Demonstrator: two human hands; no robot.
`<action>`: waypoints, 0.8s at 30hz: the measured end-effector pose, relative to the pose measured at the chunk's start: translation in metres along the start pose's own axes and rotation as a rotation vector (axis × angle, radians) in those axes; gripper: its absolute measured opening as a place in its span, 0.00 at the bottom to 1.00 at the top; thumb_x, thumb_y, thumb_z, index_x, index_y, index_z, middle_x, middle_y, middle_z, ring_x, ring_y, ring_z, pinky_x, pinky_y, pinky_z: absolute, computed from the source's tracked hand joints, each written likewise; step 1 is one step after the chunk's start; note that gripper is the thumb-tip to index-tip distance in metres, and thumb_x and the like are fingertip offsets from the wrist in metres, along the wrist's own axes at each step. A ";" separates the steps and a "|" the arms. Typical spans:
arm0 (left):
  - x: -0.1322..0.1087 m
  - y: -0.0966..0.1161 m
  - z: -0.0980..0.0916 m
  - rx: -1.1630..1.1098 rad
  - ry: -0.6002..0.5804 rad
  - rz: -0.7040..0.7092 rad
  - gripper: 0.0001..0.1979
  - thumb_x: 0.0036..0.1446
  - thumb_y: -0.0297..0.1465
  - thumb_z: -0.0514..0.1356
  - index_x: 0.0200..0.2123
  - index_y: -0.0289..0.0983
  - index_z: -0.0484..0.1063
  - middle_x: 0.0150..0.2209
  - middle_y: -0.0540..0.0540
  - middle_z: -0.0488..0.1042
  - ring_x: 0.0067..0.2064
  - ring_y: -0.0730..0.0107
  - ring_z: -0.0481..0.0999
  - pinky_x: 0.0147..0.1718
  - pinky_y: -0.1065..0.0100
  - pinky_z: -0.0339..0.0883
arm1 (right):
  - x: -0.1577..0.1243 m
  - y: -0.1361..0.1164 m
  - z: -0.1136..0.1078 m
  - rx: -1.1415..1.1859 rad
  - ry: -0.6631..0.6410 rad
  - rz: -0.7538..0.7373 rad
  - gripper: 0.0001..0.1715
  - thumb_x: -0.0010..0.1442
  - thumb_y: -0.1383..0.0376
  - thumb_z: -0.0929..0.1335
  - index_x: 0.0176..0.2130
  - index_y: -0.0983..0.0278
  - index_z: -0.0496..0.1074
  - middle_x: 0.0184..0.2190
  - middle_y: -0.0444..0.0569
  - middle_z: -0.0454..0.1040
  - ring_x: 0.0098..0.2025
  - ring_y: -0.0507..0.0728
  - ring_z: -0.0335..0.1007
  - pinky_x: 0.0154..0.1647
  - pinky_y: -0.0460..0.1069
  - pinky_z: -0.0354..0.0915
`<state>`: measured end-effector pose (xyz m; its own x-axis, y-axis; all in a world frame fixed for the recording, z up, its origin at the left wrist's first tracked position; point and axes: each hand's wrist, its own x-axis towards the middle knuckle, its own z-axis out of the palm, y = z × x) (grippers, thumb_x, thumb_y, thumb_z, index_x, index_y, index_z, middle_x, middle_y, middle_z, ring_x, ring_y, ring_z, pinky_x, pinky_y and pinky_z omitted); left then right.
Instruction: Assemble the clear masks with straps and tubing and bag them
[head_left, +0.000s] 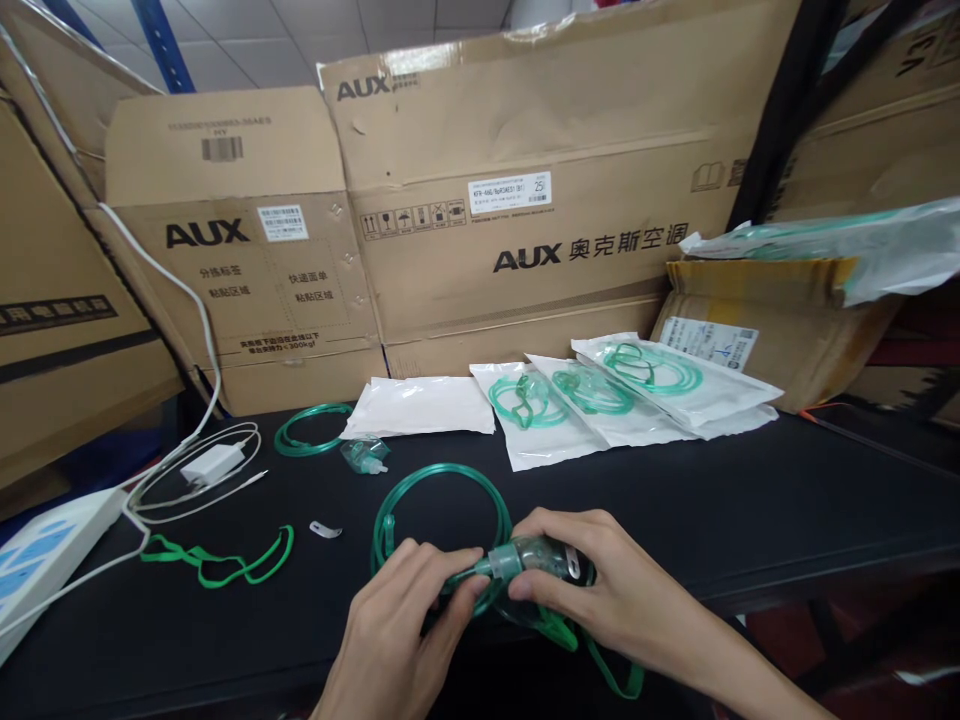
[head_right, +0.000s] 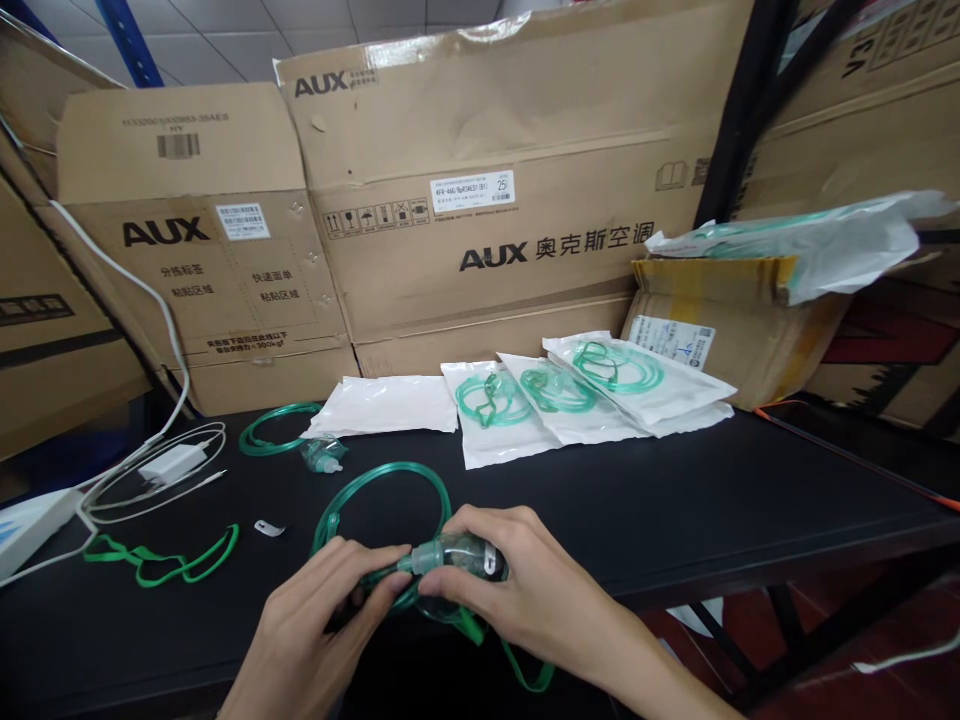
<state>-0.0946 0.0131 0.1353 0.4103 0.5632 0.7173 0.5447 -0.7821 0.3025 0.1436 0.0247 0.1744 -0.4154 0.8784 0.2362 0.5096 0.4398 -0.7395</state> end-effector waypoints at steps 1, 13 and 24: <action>0.000 0.000 0.000 0.000 -0.002 -0.006 0.12 0.71 0.22 0.61 0.54 0.41 0.72 0.39 0.49 0.81 0.35 0.67 0.77 0.40 0.66 0.70 | 0.000 0.000 0.000 0.007 -0.002 -0.001 0.16 0.68 0.50 0.73 0.38 0.59 0.78 0.31 0.39 0.75 0.34 0.53 0.67 0.38 0.46 0.59; 0.001 0.002 0.006 0.183 0.031 0.142 0.07 0.75 0.24 0.54 0.50 0.37 0.70 0.35 0.47 0.80 0.31 0.65 0.75 0.39 0.63 0.70 | 0.001 -0.002 -0.004 0.006 -0.034 -0.058 0.18 0.70 0.51 0.71 0.36 0.61 0.76 0.30 0.38 0.74 0.32 0.52 0.66 0.39 0.46 0.59; 0.003 0.005 0.005 0.193 0.065 0.132 0.08 0.76 0.25 0.53 0.51 0.38 0.71 0.32 0.47 0.78 0.30 0.64 0.76 0.33 0.65 0.71 | 0.001 0.003 0.000 -0.001 -0.013 -0.150 0.15 0.70 0.53 0.72 0.38 0.60 0.76 0.31 0.39 0.75 0.33 0.52 0.68 0.39 0.45 0.61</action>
<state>-0.0871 0.0122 0.1360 0.4426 0.4357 0.7837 0.6215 -0.7791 0.0821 0.1452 0.0269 0.1725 -0.4967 0.8005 0.3353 0.4423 0.5659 -0.6958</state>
